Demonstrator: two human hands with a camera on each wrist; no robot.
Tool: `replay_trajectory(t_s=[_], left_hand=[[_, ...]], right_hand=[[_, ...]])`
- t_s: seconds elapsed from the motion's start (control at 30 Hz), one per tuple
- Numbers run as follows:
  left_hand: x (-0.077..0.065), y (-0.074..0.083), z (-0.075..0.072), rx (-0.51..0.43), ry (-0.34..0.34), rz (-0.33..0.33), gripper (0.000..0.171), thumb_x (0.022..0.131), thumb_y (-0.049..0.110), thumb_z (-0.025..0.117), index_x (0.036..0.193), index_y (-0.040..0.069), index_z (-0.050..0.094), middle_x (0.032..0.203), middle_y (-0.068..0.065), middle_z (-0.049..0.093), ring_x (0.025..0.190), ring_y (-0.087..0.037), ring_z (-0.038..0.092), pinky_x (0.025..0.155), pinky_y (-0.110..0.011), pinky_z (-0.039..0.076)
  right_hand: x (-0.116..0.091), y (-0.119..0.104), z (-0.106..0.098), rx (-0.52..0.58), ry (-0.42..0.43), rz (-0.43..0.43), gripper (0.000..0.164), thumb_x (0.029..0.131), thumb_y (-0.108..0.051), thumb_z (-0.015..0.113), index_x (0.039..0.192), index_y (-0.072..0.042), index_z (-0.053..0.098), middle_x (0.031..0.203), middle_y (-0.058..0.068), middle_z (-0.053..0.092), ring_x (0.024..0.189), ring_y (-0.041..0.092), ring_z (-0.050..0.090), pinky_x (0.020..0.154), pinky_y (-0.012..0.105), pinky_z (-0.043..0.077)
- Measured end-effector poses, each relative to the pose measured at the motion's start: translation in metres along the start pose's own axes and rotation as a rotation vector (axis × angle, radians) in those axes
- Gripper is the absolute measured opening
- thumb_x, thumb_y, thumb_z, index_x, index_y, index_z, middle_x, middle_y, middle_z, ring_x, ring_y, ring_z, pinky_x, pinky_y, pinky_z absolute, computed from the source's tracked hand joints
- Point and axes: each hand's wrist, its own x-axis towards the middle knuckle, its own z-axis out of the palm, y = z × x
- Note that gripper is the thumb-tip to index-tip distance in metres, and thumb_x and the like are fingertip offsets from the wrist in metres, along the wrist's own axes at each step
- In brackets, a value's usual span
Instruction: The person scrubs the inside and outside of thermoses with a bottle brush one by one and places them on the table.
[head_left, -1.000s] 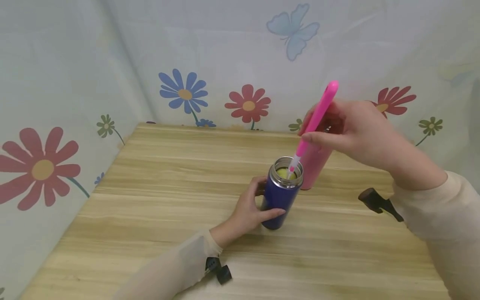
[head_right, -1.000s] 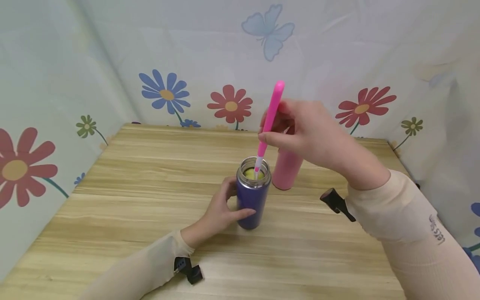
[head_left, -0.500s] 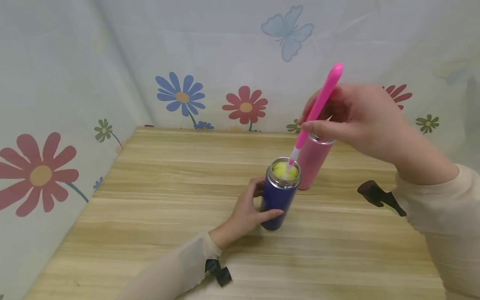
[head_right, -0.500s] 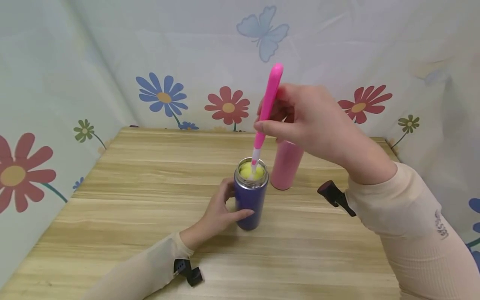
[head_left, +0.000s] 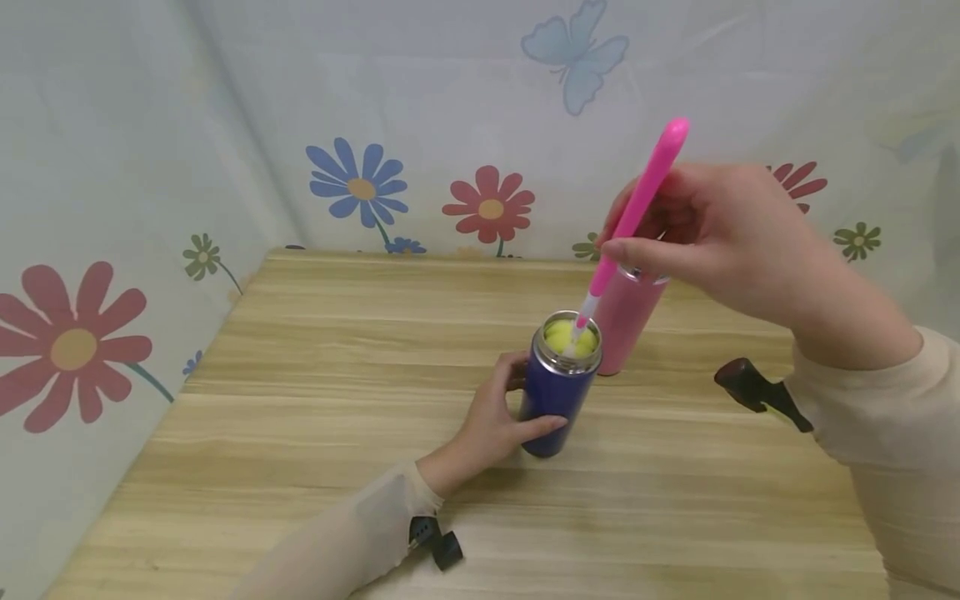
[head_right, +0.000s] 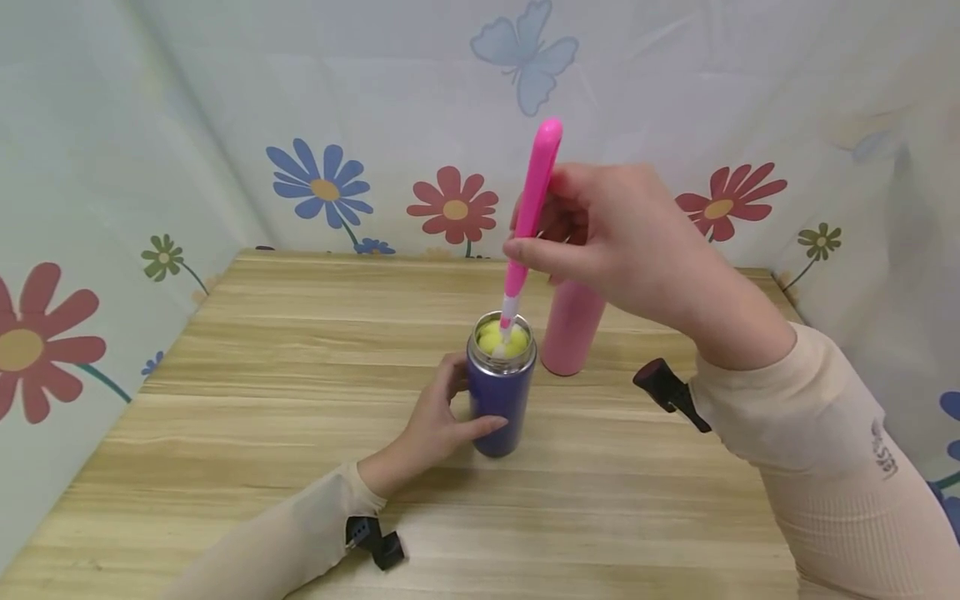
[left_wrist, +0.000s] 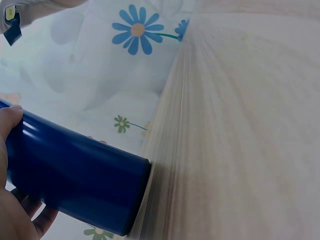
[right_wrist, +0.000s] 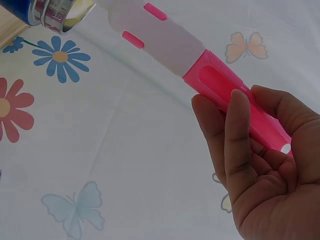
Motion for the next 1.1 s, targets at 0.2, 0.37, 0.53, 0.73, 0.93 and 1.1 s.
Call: replay_trajectory(t_s=[0.2,0.37,0.53,0.73,0.93,1.1], left_hand=[[0.0,0.002,-0.001,0.004,0.002,-0.001,0.072,0.073,0.012,0.083,0.132,0.006,0.041,0.131,-0.011,0.056,0.116,-0.024,0.058,0.097,-0.036,0.049],[0.0,0.002,-0.001,0.005,0.009,0.002,0.072,0.073,0.012,0.083,0.132,0.006,0.041,0.13,-0.011,0.056,0.115,-0.024,0.058,0.097,-0.037,0.049],[0.0,0.001,0.001,0.008,0.008,0.01,0.072,0.074,0.013,0.082,0.132,0.007,0.041,0.13,-0.011,0.056,0.115,-0.024,0.058,0.097,-0.036,0.05],[0.0,0.0,0.002,0.022,0.007,0.018,0.073,0.074,0.014,0.083,0.133,0.007,0.04,0.131,-0.01,0.056,0.116,-0.024,0.058,0.096,-0.036,0.05],[0.0,0.0,0.001,0.014,-0.001,0.011,0.073,0.075,0.015,0.082,0.134,0.009,0.04,0.132,-0.009,0.055,0.117,-0.023,0.057,0.098,-0.037,0.049],[0.0,0.0,0.001,0.001,-0.003,-0.015,0.073,0.075,0.016,0.082,0.134,0.01,0.04,0.132,-0.008,0.054,0.118,-0.023,0.056,0.099,-0.038,0.048]], right_hand=[[-0.001,-0.002,0.004,0.018,0.001,0.0,0.017,0.083,-0.025,0.076,0.096,-0.022,0.066,0.082,-0.013,0.071,0.069,0.002,0.067,0.061,0.016,0.055],[-0.002,-0.01,0.012,0.031,-0.064,0.0,0.017,0.083,-0.02,0.075,0.096,-0.013,0.068,0.082,-0.005,0.073,0.071,0.004,0.068,0.062,0.017,0.055],[-0.004,-0.011,0.025,0.075,-0.186,0.029,0.019,0.084,-0.021,0.074,0.098,-0.009,0.07,0.086,0.001,0.075,0.075,0.008,0.069,0.064,0.02,0.054],[-0.004,-0.006,0.043,0.073,-0.272,0.062,0.016,0.083,-0.019,0.075,0.094,-0.008,0.071,0.084,0.002,0.075,0.076,0.011,0.07,0.065,0.024,0.057],[-0.006,-0.001,0.055,0.068,-0.265,0.069,0.016,0.084,-0.018,0.075,0.095,-0.007,0.07,0.084,0.003,0.074,0.076,0.011,0.07,0.065,0.024,0.057],[-0.009,0.002,0.055,0.081,-0.246,0.057,0.019,0.084,-0.018,0.074,0.098,-0.007,0.07,0.085,0.003,0.074,0.076,0.011,0.069,0.063,0.023,0.056]])
